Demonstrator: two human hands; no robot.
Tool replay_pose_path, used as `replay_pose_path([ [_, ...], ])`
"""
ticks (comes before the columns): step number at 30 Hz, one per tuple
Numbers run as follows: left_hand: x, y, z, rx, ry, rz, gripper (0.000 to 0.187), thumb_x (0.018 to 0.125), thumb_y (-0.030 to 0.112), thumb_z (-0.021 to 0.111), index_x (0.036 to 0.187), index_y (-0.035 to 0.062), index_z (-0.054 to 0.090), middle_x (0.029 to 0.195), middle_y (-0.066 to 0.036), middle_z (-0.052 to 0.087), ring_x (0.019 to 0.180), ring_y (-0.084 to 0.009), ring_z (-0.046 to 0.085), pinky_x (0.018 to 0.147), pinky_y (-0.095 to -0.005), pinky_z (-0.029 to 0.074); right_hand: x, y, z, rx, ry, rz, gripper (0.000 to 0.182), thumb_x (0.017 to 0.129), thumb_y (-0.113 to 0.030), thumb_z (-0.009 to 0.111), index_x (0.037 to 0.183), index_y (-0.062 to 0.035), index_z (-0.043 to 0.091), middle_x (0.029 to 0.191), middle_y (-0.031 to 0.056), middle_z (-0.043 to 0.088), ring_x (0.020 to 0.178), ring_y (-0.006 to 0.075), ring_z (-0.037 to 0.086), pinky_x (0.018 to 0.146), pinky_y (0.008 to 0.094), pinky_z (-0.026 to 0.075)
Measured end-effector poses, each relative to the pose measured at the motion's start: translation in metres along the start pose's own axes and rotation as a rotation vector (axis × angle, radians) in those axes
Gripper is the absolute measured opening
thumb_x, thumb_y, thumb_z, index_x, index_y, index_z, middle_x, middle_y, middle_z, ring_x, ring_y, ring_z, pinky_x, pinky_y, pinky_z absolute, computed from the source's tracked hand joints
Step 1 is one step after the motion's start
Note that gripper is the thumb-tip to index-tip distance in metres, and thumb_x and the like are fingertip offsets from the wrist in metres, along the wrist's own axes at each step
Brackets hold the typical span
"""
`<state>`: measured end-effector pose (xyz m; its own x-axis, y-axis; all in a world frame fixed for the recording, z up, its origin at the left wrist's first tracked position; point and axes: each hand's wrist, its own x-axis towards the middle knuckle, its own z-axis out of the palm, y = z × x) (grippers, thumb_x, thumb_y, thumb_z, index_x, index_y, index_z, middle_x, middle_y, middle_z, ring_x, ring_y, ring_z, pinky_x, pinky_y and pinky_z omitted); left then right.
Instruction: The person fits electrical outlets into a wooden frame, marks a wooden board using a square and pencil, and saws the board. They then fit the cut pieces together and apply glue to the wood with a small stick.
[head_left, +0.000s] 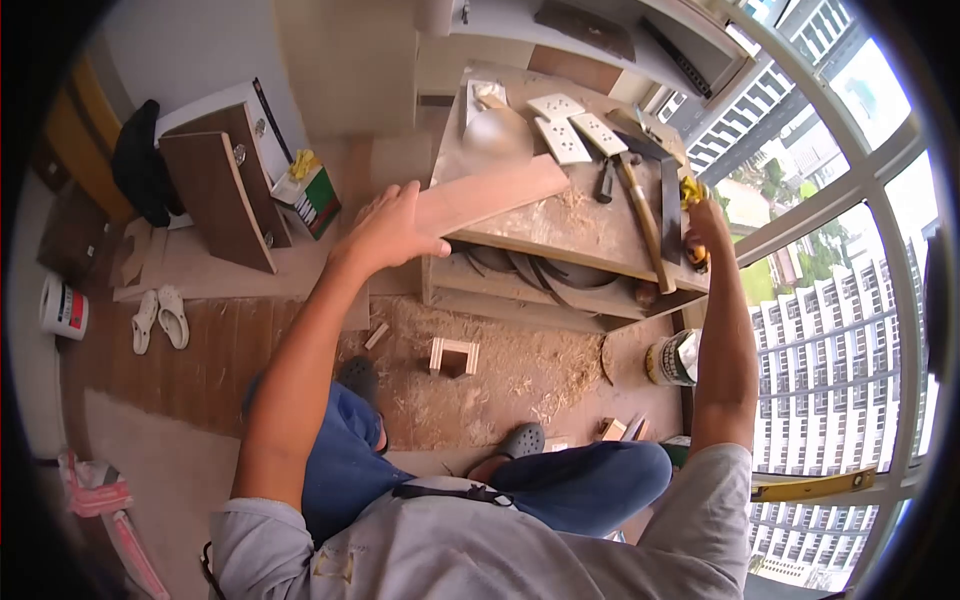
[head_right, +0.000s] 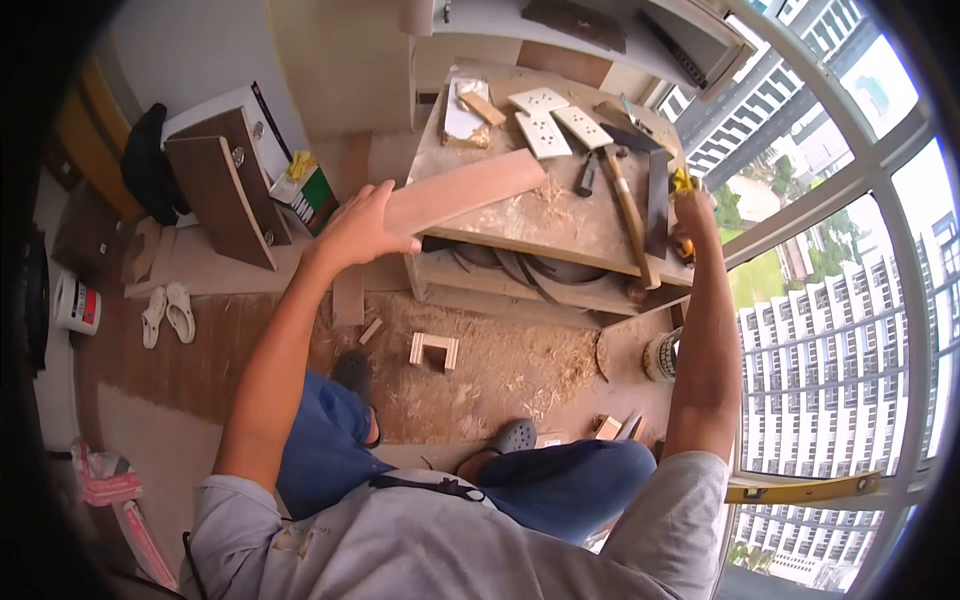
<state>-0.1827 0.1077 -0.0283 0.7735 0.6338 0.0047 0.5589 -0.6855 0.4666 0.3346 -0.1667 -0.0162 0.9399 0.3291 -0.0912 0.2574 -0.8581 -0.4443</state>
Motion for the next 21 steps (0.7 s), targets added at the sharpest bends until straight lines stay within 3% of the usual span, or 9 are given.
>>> replay_pose_path([
  [2,0.012,-0.007,0.0,0.007,-0.026,0.027,0.098,0.069,0.047,0.086,0.141,-0.0066,0.048,0.136,-0.029,0.056,0.129,-0.0424,0.054,0.108,-0.046,0.044,0.001,-0.007,0.001,-0.423,0.273,-0.403,0.037,0.096,-0.03,0.058,0.112,0.0031,0.065,0.099,0.0292,0.072,0.101,0.0439,0.07,0.082,0.0544,0.055],
  [4,0.013,-0.003,0.001,-0.001,-0.016,0.058,0.078,0.068,0.042,0.086,0.126,-0.0042,0.059,0.121,-0.029,0.064,0.116,-0.0409,0.062,0.099,-0.0441,0.049,-0.007,-0.033,0.007,-0.314,0.331,-0.428,0.038,0.094,-0.031,0.056,0.113,0.0015,0.065,0.107,0.0295,0.071,0.105,0.0479,0.067,0.092,0.0539,0.052],
  [9,0.004,-0.005,-0.016,-0.046,0.049,0.065,0.073,0.071,0.038,0.083,0.124,-0.0055,0.059,0.124,-0.028,0.064,0.119,-0.0407,0.061,0.102,-0.0445,0.048,0.001,-0.062,0.032,-0.226,0.326,-0.515,0.042,0.09,-0.031,0.061,0.112,0.0044,0.064,0.117,0.0314,0.067,0.115,0.0463,0.063,0.097,0.0533,0.05],
  [11,0.005,-0.019,-0.011,-0.052,0.043,0.084,0.073,0.072,0.038,0.083,0.125,-0.0053,0.059,0.125,-0.028,0.064,0.12,-0.0402,0.06,0.103,-0.0442,0.047,0.001,-0.065,0.028,-0.411,0.115,-0.542,0.049,0.089,-0.033,0.068,0.124,-0.0003,0.061,0.116,0.0329,0.067,0.112,0.0467,0.064,0.096,0.0523,0.05],
  [15,0.008,-0.029,-0.006,-0.087,0.034,0.104,0.071,0.072,0.036,0.084,0.125,-0.0059,0.06,0.121,-0.027,0.065,0.117,-0.0396,0.062,0.1,-0.0439,0.048,-0.083,-0.088,0.004,-0.211,0.306,-0.67,0.043,0.092,-0.034,0.069,0.121,-0.0025,0.066,0.109,0.028,0.071,0.1,0.0415,0.069,0.089,0.0459,0.054],
  [17,0.006,-0.028,-0.011,-0.056,0.053,0.121,0.07,0.072,0.036,0.084,0.122,-0.0068,0.061,0.117,-0.027,0.067,0.113,-0.0399,0.064,0.097,-0.0438,0.049,-0.149,-0.097,0.003,0.013,0.135,-0.66,0.036,0.097,-0.031,0.066,0.119,-0.0041,0.069,0.102,0.0218,0.073,0.093,0.0296,0.072,0.083,0.0395,0.055],
  [18,0.007,-0.023,-0.008,-0.041,0.065,0.153,0.068,0.072,0.035,0.084,0.12,-0.0076,0.062,0.114,-0.027,0.068,0.109,-0.0402,0.065,0.095,-0.0436,0.05,-0.206,-0.107,0.003,0.232,-0.152,-0.445,0.032,0.101,-0.031,0.063,0.118,-0.0047,0.07,0.095,0.0146,0.074,0.088,0.0177,0.072,0.078,0.0336,0.055],
  [19,0.012,-0.029,-0.002,-0.109,0.104,0.262,0.066,0.072,0.033,0.084,0.119,-0.0084,0.063,0.111,-0.027,0.069,0.106,-0.0391,0.066,0.093,-0.0433,0.051,-0.23,-0.086,0.022,0.388,-0.269,-0.541,0.031,0.103,-0.032,0.061,0.116,-0.0058,0.07,0.092,0.0102,0.073,0.086,0.0132,0.071,0.074,0.0318,0.055],
  [21,0.028,-0.058,0.021,-0.257,0.091,0.338,0.062,0.073,0.028,0.084,0.119,-0.0093,0.063,0.11,-0.024,0.071,0.102,-0.0337,0.068,0.092,-0.0423,0.051,-0.296,-0.053,0.048,0.265,-0.534,-0.615,0.031,0.101,-0.031,0.062,0.116,-0.0046,0.07,0.101,0.0089,0.075,0.092,0.019,0.072,0.082,0.035,0.056],
])
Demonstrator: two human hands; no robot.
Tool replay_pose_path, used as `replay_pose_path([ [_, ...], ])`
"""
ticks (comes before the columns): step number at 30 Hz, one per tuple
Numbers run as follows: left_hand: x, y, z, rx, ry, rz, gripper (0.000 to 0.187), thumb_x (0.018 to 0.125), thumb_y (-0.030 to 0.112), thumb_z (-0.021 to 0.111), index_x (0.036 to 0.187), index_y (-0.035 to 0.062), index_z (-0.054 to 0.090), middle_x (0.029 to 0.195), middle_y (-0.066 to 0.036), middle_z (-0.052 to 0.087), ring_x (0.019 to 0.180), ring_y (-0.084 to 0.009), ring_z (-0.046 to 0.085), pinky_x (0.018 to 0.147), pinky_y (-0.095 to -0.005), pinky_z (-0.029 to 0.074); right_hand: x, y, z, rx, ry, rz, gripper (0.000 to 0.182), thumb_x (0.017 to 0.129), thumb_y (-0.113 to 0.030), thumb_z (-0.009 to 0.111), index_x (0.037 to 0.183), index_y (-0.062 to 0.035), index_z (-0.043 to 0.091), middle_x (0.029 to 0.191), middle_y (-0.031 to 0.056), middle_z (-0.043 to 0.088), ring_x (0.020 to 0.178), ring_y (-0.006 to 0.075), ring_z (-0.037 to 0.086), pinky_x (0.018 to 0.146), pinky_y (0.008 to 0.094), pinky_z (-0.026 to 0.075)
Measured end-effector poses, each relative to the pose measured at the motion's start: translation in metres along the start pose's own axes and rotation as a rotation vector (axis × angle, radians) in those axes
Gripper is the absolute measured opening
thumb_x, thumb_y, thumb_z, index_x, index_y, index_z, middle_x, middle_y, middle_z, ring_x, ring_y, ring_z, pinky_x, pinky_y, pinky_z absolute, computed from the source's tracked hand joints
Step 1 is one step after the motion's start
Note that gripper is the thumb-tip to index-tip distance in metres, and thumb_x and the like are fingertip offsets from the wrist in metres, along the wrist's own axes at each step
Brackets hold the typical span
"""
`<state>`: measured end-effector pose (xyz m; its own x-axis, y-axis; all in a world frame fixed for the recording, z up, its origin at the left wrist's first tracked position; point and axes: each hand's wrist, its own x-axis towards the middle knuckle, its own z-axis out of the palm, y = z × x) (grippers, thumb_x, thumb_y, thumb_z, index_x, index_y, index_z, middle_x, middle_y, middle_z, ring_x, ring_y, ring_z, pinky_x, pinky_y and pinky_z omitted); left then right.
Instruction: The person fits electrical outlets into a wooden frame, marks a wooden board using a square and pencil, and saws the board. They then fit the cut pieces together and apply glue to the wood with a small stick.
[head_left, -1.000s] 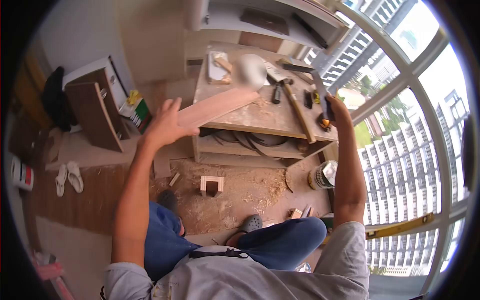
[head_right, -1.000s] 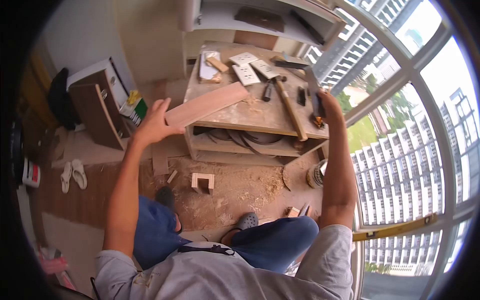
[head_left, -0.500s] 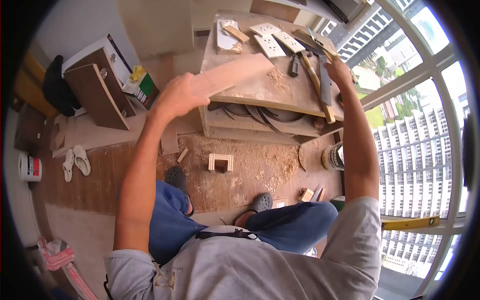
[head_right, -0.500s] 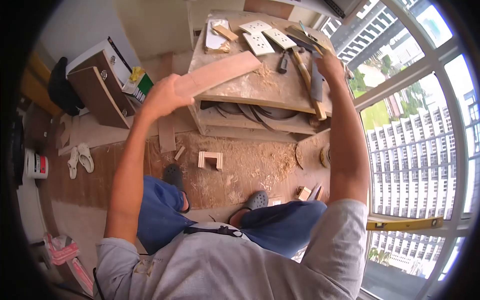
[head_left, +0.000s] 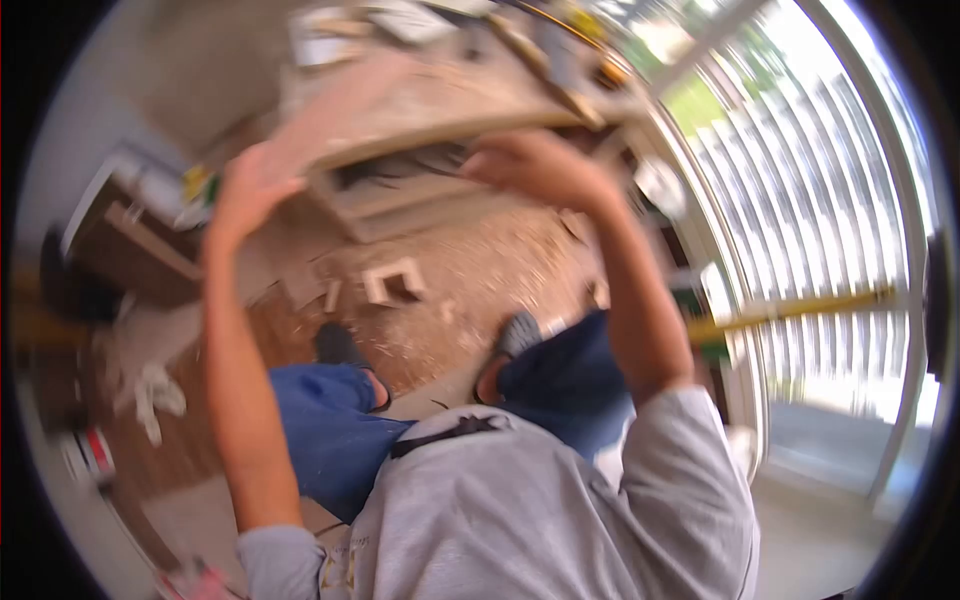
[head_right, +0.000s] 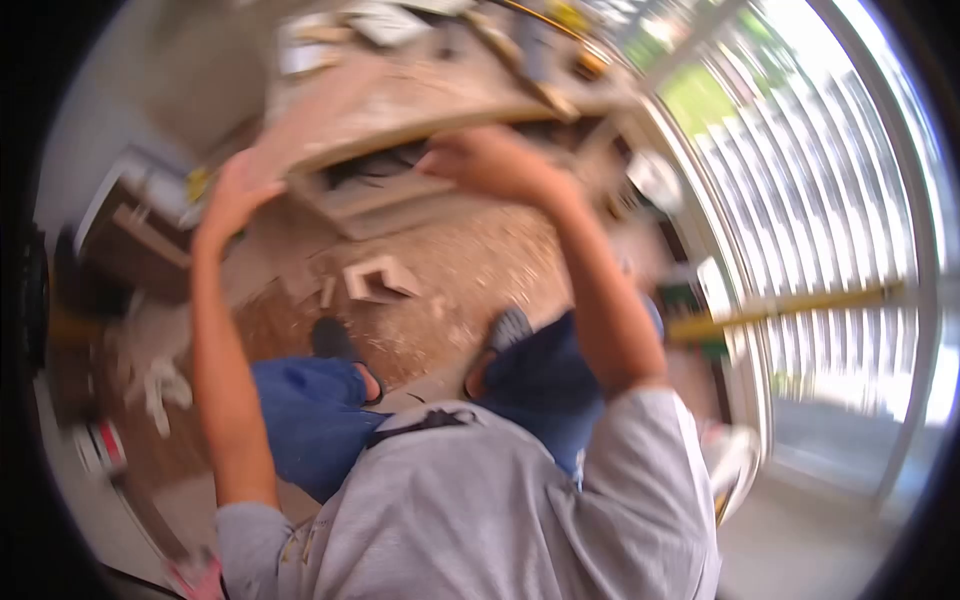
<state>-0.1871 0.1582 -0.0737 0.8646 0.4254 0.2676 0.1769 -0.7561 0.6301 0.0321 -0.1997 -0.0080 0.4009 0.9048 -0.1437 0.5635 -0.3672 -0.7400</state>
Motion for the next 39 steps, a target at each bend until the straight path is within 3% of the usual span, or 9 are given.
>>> replay_pose_path([
  [4,0.012,-0.031,-0.002,0.375,-0.056,-0.051,0.089,0.078,0.04,0.085,0.144,-0.0068,0.048,0.137,-0.029,0.056,0.129,-0.0397,0.053,0.111,-0.0456,0.038,-0.129,0.003,0.036,-0.328,0.024,0.161,0.027,0.097,-0.025,0.067,0.112,-0.0025,0.071,0.098,0.0121,0.074,0.087,0.0279,0.071,0.081,0.0346,0.056],
  [8,0.017,-0.097,-0.021,0.184,0.082,-0.101,0.09,0.093,0.05,0.072,0.156,-0.0027,0.034,0.153,-0.024,0.045,0.14,-0.035,0.043,0.115,-0.0424,0.034,-0.265,0.055,-0.001,0.272,0.784,0.287,0.02,0.101,-0.018,0.065,0.11,-0.002,0.072,0.092,0.0034,0.071,0.083,0.0088,0.065,0.074,0.0255,0.054],
  [11,0.012,-0.063,-0.035,-0.156,0.196,-0.312,0.089,0.095,0.051,0.07,0.157,-0.0014,0.034,0.155,-0.021,0.043,0.141,-0.0288,0.042,0.116,-0.0393,0.033,-0.37,0.136,-0.022,0.098,1.086,0.674,0.028,0.098,-0.022,0.065,0.109,0.0023,0.072,0.087,0.0033,0.07,0.078,0.0098,0.062,0.074,0.0262,0.052],
  [15,0.014,-0.07,-0.078,0.018,0.229,-0.272,0.078,0.098,0.046,0.068,0.154,0.0,0.04,0.15,-0.02,0.049,0.135,-0.0281,0.049,0.115,-0.0383,0.034,-0.441,0.167,-0.008,-0.395,0.987,1.096,0.035,0.095,-0.03,0.059,0.105,0.0007,0.074,0.101,0.0255,0.072,0.099,0.043,0.068,0.093,0.0459,0.052],
  [23,-0.095,0.303,-0.091,0.076,-1.001,0.21,0.05,0.086,0.028,0.08,0.124,-0.0003,0.066,0.128,-0.018,0.064,0.116,-0.0345,0.062,0.105,-0.0393,0.045,-0.368,0.309,0.105,0.155,0.543,0.832,0.041,0.099,-0.033,0.054,0.097,0.0037,0.071,0.078,0.019,0.072,0.072,0.0341,0.07,0.073,0.044,0.054],
  [24,-0.104,0.314,-0.098,-0.021,-1.11,0.261,0.05,0.085,0.029,0.081,0.123,0.0001,0.067,0.125,-0.019,0.065,0.113,-0.0359,0.063,0.102,-0.0403,0.047,-0.353,0.373,0.158,0.067,0.908,0.403,0.035,0.093,-0.027,0.065,0.112,0.0024,0.069,0.081,0.0203,0.071,0.071,0.0273,0.07,0.065,0.0443,0.054],
  [28,-0.157,0.305,-0.127,-0.362,-1.258,0.164,0.05,0.084,0.032,0.083,0.121,0.0019,0.069,0.122,-0.018,0.067,0.112,-0.0337,0.064,0.097,-0.0409,0.051,-0.338,0.381,0.204,-0.308,0.805,0.73,0.034,0.091,-0.016,0.063,0.117,0.005,0.062,0.082,0.0159,0.068,0.07,0.0232,0.066,0.064,0.0404,0.054],
  [34,-0.137,0.238,-0.118,0.2,-0.35,-0.215,0.042,0.1,0.032,0.061,0.125,-0.001,0.065,0.119,-0.017,0.067,0.113,-0.0288,0.063,0.1,-0.0393,0.049,-0.318,0.385,0.243,-0.12,0.907,0.774,0.031,0.09,-0.013,0.063,0.115,0.0048,0.06,0.082,0.0145,0.067,0.07,0.0228,0.066,0.064,0.039,0.055],
  [39,-0.032,0.109,-0.071,0.513,-0.197,-0.143,0.105,0.076,0.064,0.079,0.144,-0.0079,0.045,0.142,-0.027,0.05,0.125,-0.0346,0.056,0.101,-0.0421,0.049,-0.324,0.389,0.254,0.076,0.999,0.745,0.029,0.088,-0.011,0.062,0.113,0.0047,0.059,0.081,0.0134,0.066,0.07,0.0225,0.065,0.064,0.0379,0.055],
])
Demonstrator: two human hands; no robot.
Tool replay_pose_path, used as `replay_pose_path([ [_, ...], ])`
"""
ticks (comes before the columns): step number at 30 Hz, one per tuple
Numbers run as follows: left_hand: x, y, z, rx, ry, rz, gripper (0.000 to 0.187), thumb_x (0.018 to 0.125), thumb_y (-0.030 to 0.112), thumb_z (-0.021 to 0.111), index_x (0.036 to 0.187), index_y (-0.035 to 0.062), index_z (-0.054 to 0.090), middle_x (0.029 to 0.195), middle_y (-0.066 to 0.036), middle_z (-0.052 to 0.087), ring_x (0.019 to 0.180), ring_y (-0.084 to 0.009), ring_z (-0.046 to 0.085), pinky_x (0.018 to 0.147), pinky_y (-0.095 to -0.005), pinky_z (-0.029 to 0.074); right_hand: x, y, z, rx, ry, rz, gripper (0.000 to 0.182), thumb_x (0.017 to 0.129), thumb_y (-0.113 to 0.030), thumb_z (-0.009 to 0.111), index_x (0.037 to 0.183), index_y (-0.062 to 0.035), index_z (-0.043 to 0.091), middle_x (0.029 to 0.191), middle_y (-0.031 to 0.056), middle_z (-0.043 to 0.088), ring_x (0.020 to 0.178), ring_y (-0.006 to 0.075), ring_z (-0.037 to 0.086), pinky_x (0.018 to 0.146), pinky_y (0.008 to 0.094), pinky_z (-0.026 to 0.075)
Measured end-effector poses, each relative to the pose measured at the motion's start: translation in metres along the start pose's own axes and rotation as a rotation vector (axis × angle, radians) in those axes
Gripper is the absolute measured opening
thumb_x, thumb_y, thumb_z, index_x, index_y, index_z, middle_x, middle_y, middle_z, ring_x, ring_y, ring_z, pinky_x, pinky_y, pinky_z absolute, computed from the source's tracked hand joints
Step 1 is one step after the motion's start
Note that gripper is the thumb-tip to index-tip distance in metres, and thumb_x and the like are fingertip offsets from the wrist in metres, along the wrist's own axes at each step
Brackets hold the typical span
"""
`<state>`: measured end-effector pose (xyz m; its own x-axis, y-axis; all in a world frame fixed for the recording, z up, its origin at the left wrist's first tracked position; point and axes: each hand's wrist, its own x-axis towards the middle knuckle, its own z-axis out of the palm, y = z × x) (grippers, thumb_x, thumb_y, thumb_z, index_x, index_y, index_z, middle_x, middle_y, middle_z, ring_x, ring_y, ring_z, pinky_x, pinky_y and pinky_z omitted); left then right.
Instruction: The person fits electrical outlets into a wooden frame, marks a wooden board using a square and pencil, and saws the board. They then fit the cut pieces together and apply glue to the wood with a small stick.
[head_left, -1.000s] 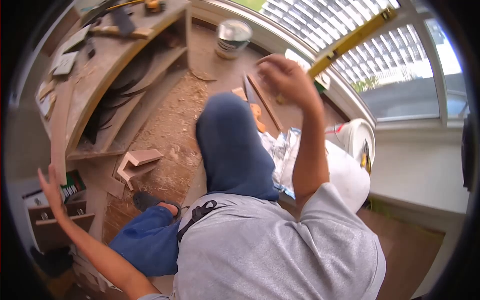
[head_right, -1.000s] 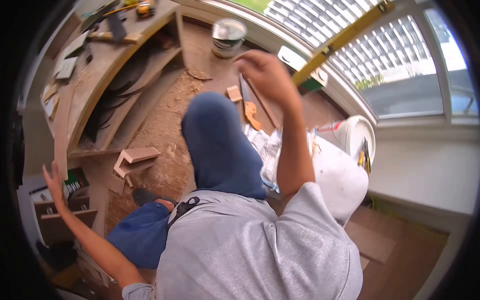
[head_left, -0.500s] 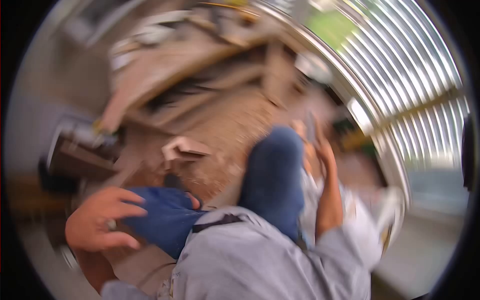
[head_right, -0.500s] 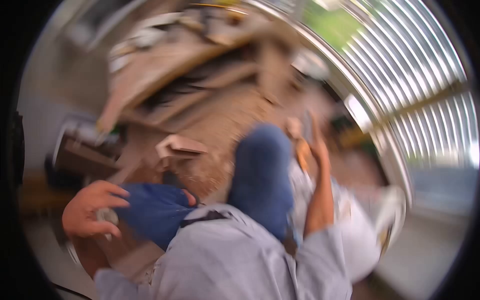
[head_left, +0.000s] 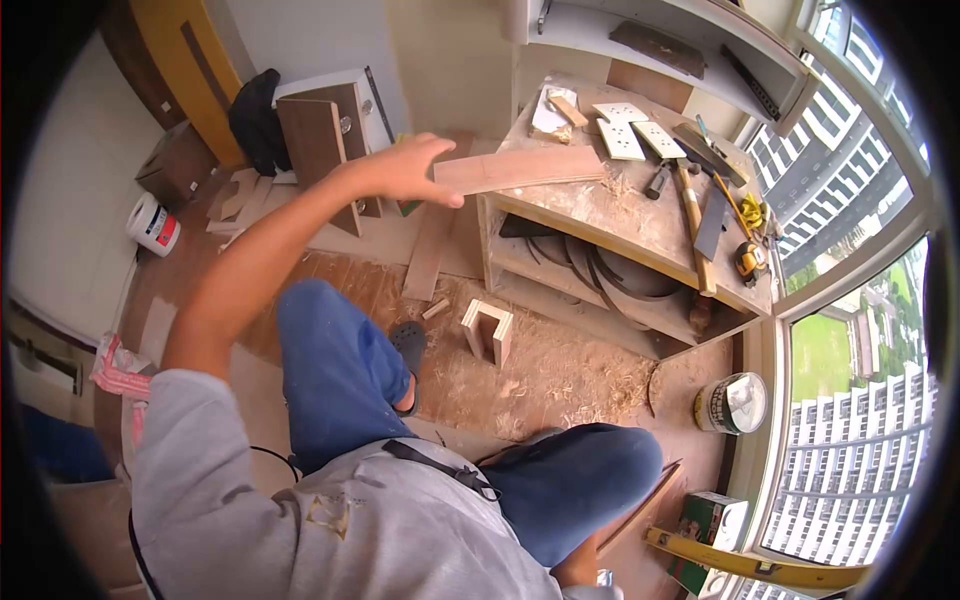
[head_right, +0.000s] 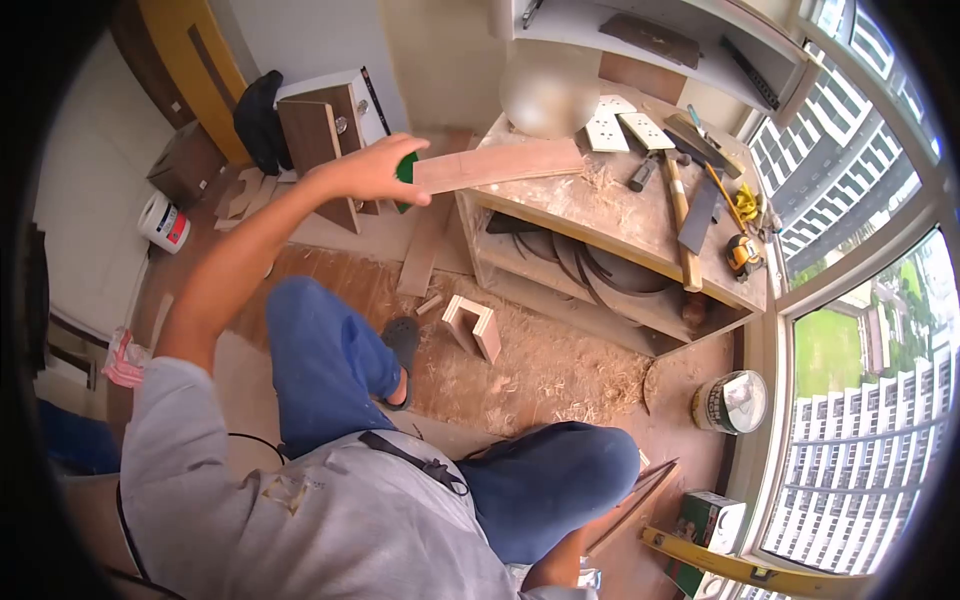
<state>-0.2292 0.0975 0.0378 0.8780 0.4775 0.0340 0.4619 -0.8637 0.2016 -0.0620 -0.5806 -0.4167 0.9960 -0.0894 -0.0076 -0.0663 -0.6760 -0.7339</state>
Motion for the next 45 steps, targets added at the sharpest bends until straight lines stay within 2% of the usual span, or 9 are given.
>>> replay_pose_path([
  [3,0.057,-0.019,0.028,0.147,-0.099,-0.052,0.123,0.065,0.068,0.084,0.15,-0.0091,0.038,0.149,-0.03,0.042,0.137,-0.0429,0.045,0.116,-0.0431,0.037,0.001,-0.001,-0.004,0.232,0.002,0.008,0.028,0.088,-0.01,0.062,0.112,0.0046,0.059,0.081,0.0127,0.065,0.071,0.0224,0.065,0.064,0.0372,0.055],
  [8,0.096,-0.045,0.038,-0.048,-0.431,-0.102,0.1,0.06,0.046,0.09,0.134,-0.0084,0.05,0.125,-0.025,0.061,0.113,-0.0343,0.061,0.097,-0.0404,0.05,-0.002,-0.07,-0.069,0.748,0.143,0.298,0.02,0.085,-0.007,0.055,0.104,-0.0026,0.051,0.076,0.0037,0.054,0.062,0.0158,0.057,0.056,0.0303,0.05],
  [11,0.087,-0.077,0.01,-0.242,-0.196,-0.036,0.079,0.06,0.031,0.09,0.122,-0.0044,0.056,0.11,-0.019,0.066,0.102,-0.0278,0.064,0.087,-0.0391,0.052,0.01,-0.122,-0.142,0.817,0.147,0.024,0.043,0.091,-0.007,0.055,0.134,0.0,0.049,0.078,0.0032,0.054,0.062,0.0129,0.054,0.06,0.0326,0.053],
  [14,0.078,-0.089,0.007,-0.311,-0.229,-0.072,0.08,0.061,0.03,0.089,0.125,-0.0046,0.055,0.11,-0.019,0.067,0.102,-0.0272,0.064,0.087,-0.0388,0.052,0.003,-0.25,-0.207,1.063,0.111,-0.137,0.041,0.104,-0.029,0.059,0.133,-0.0017,0.047,0.087,0.0021,0.051,0.079,0.0151,0.053,0.082,0.0351,0.052],
  [18,0.069,-0.09,0.034,-0.229,-0.264,-0.023,0.082,0.064,0.032,0.088,0.131,-0.0018,0.053,0.112,-0.02,0.067,0.103,-0.0286,0.065,0.086,-0.0392,0.052,0.012,-0.331,-0.225,0.931,0.155,-0.342,0.036,0.111,-0.034,0.045,0.129,-0.0032,0.047,0.092,0.0024,0.048,0.073,0.0108,0.047,0.074,0.0311,0.048],
  [22,0.059,-0.085,0.035,-0.353,-0.275,-0.012,0.081,0.065,0.033,0.087,0.131,-0.0002,0.053,0.111,-0.02,0.067,0.102,-0.0297,0.065,0.086,-0.0389,0.052,-0.011,-0.442,-0.158,1.552,-0.493,-0.426,0.042,0.11,-0.04,0.046,0.137,-0.0075,0.044,0.089,0.0021,0.049,0.071,0.0122,0.05,0.066,0.0328,0.051],
  [27,0.078,-0.08,0.016,-0.238,-0.399,-0.096,0.082,0.065,0.032,0.088,0.131,0.0002,0.05,0.11,-0.022,0.067,0.1,-0.0339,0.066,0.086,-0.0413,0.051,-0.013,-0.5,-0.047,1.266,-0.862,-0.474,0.04,0.107,-0.041,0.052,0.128,-0.0068,0.049,0.071,0.0028,0.046,0.053,0.0158,0.049,0.048,0.0359,0.05],
  [34,0.089,-0.092,0.027,-0.319,-0.459,-0.011,0.078,0.068,0.022,0.085,0.133,-0.0018,0.049,0.123,-0.026,0.06,0.113,-0.0392,0.061,0.095,-0.043,0.049,0.019,-0.516,0.038,1.028,-1.375,-0.04,0.058,0.098,-0.026,0.066,0.14,0.0095,0.046,0.078,0.0136,0.061,0.059,0.0153,0.056,0.065,0.0402,0.059],
  [45,0.09,-0.078,0.027,-0.346,-0.48,-0.167,0.078,0.067,0.013,0.082,0.136,0.0047,0.048,0.129,-0.025,0.057,0.125,-0.0435,0.053,0.106,-0.0485,0.045,-0.052,-0.531,-0.057,1.872,-1.232,1.038,0.06,0.102,-0.044,0.058,0.142,-0.0015,0.047,0.067,-0.0036,0.047,0.051,0.0121,0.05,0.066,0.0377,0.053],
])
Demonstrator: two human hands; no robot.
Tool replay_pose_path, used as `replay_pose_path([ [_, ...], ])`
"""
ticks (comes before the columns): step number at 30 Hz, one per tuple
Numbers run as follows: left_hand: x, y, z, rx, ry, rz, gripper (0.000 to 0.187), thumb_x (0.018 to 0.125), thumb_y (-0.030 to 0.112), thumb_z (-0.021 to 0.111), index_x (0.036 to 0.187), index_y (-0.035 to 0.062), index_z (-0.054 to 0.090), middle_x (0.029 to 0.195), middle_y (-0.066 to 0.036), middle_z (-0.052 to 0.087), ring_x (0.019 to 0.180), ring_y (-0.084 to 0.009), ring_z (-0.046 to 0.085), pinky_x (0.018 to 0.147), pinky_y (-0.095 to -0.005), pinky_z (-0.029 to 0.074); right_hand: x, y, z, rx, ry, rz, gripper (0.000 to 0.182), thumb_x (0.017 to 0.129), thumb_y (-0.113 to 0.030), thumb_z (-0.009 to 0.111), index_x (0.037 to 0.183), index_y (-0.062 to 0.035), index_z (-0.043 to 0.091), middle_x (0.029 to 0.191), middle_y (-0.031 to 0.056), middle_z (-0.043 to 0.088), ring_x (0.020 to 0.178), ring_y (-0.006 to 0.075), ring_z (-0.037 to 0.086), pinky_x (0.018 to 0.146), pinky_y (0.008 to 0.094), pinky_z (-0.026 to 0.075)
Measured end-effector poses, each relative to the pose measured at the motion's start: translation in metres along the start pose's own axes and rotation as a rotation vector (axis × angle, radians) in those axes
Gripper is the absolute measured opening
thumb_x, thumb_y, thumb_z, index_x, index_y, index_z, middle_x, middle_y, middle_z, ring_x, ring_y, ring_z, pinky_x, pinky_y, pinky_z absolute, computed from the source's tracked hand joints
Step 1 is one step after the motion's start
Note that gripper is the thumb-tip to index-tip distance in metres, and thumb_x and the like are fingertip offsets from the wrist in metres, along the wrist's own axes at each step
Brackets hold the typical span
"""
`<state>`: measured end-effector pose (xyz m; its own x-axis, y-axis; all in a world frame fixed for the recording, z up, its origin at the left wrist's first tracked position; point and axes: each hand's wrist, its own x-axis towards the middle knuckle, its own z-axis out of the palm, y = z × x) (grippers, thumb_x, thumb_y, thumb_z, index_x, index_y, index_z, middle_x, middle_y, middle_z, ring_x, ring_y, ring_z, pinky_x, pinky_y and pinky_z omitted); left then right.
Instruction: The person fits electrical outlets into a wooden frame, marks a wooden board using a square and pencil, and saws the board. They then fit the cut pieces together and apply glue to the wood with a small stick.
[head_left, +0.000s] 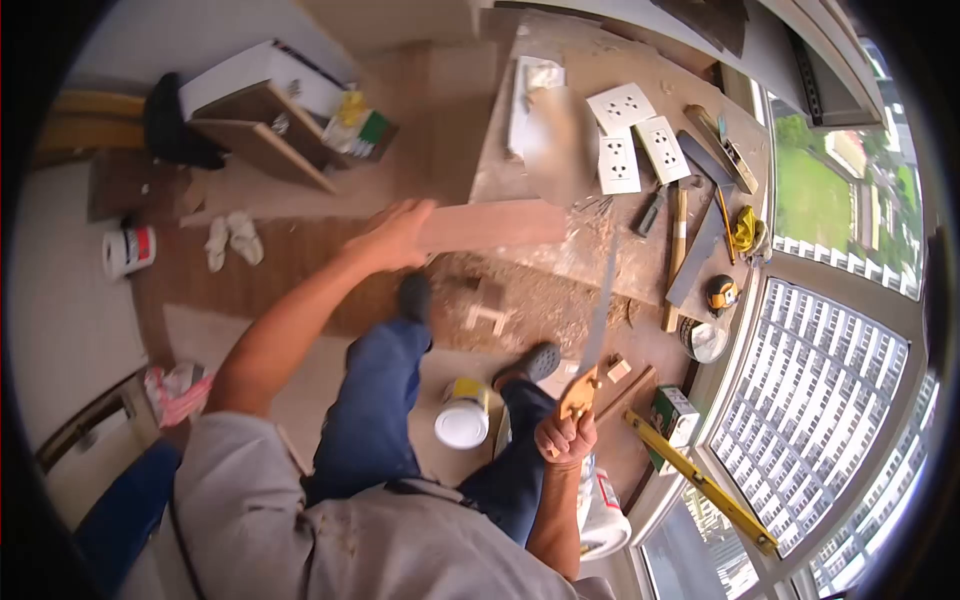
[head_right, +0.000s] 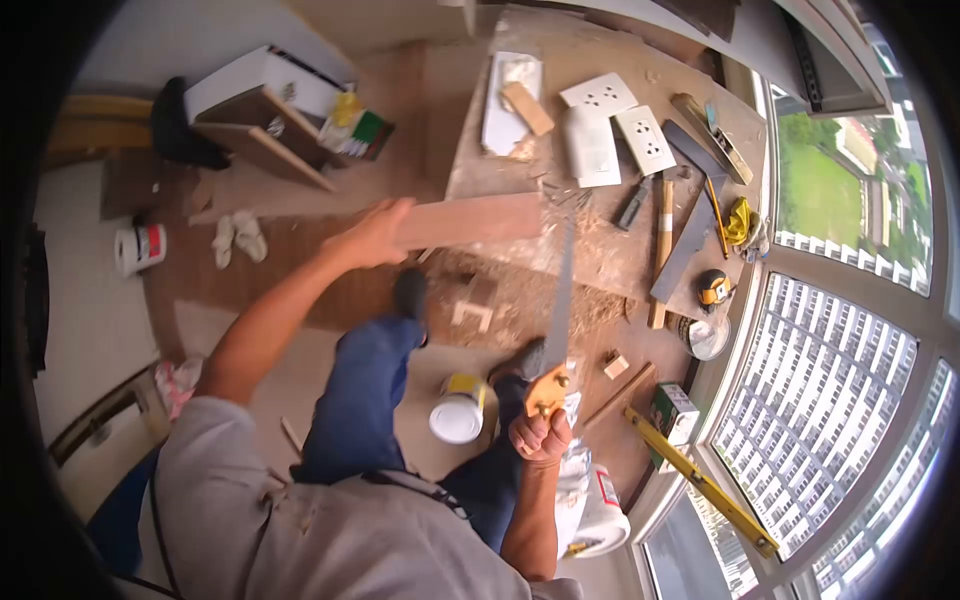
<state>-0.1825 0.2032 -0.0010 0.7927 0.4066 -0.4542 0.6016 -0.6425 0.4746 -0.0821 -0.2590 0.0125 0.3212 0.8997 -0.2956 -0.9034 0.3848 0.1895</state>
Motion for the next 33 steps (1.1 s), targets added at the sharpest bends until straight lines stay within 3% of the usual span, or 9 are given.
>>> replay_pose_path([
  [3,0.005,0.013,-0.012,0.007,-0.033,-0.026,0.079,0.065,0.014,0.084,0.135,0.0054,0.049,0.13,-0.023,0.058,0.125,-0.0432,0.054,0.105,-0.0479,0.046,-0.059,0.05,0.072,0.189,0.2,-0.027,0.051,0.101,-0.051,0.056,0.116,-0.0022,0.06,0.063,-0.0023,0.048,0.056,0.0144,0.054,0.067,0.0375,0.053],
  [5,0.004,0.011,-0.01,0.099,-0.073,-0.072,0.079,0.065,0.015,0.085,0.134,0.0059,0.049,0.13,-0.022,0.058,0.124,-0.0424,0.055,0.104,-0.0476,0.047,-0.117,0.078,0.071,0.144,0.252,0.143,0.059,0.099,-0.062,0.052,0.066,-0.0135,0.049,0.056,-0.0007,0.047,0.061,0.019,0.054,0.066,0.0368,0.052],
  [8,0.005,0.01,-0.009,0.131,-0.035,-0.069,0.075,0.066,0.016,0.086,0.131,0.0066,0.05,0.129,-0.022,0.058,0.122,-0.0412,0.056,0.102,-0.0496,0.048,-0.187,0.149,0.079,0.232,0.505,-0.063,0.041,0.107,-0.047,0.048,0.125,-0.0135,0.061,0.07,-0.0028,0.045,0.06,0.0115,0.047,0.063,0.0362,0.048],
  [15,0.021,0.001,0.002,0.189,-0.092,-0.08,0.077,0.066,0.018,0.087,0.133,0.0118,0.049,0.127,-0.019,0.059,0.122,-0.0393,0.058,0.097,-0.0524,0.05,-0.131,0.255,0.223,0.209,0.489,-0.355,0.041,0.107,-0.043,0.049,0.107,-0.003,0.054,0.074,0.0024,0.043,0.066,0.0162,0.046,0.071,0.0418,0.054],
  [18,0.025,0.003,-0.007,0.227,-0.091,-0.027,0.074,0.067,0.019,0.086,0.131,0.013,0.049,0.127,-0.017,0.06,0.123,-0.0376,0.058,0.098,-0.0517,0.05,-0.163,0.235,0.296,-0.261,0.313,-0.587,0.051,0.108,-0.051,0.041,0.105,-0.0028,0.056,0.076,0.0025,0.052,0.063,0.0175,0.054,0.068,0.0421,0.056],
  [19,0.025,0.001,-0.005,0.231,-0.106,-0.01,0.074,0.067,0.019,0.086,0.131,0.013,0.049,0.127,-0.017,0.06,0.123,-0.0376,0.058,0.098,-0.0517,0.05,-0.185,0.225,0.325,-0.319,0.399,-0.738,0.05,0.106,-0.053,0.045,0.085,-0.0083,0.05,0.071,0.0039,0.05,0.062,0.0153,0.052,0.071,0.045,0.058],
  [21,0.039,-0.004,-0.01,0.322,-0.11,0.108,0.074,0.067,0.019,0.087,0.131,0.0138,0.049,0.127,-0.016,0.06,0.123,-0.0367,0.058,0.095,-0.0507,0.053,-0.188,0.219,0.385,-0.543,0.288,-0.862,0.049,0.111,-0.043,0.039,0.115,0.0033,0.054,0.079,0.0063,0.05,0.065,0.0191,0.056,0.076,0.0469,0.06],
  [26,0.047,0.003,-0.014,0.298,-0.212,0.069,0.078,0.066,0.016,0.088,0.133,0.0122,0.047,0.129,-0.018,0.058,0.123,-0.0376,0.057,0.09,-0.0505,0.056,-0.238,0.241,0.408,-0.697,0.497,-1.092,0.046,0.112,-0.042,0.037,0.127,-0.0008,0.05,0.081,0.0034,0.046,0.066,0.0162,0.051,0.066,0.0406,0.056],
  [33,0.041,-0.013,-0.021,0.232,-0.284,0.098,0.082,0.069,0.029,0.09,0.136,0.0083,0.047,0.132,-0.022,0.055,0.128,-0.0404,0.053,0.098,-0.0549,0.052,-0.09,0.229,0.456,-1.311,0.668,-1.007,0.046,0.108,-0.039,0.048,0.136,-0.0025,0.048,0.096,0.0099,0.058,0.077,0.0213,0.059,0.067,0.0373,0.057],
])
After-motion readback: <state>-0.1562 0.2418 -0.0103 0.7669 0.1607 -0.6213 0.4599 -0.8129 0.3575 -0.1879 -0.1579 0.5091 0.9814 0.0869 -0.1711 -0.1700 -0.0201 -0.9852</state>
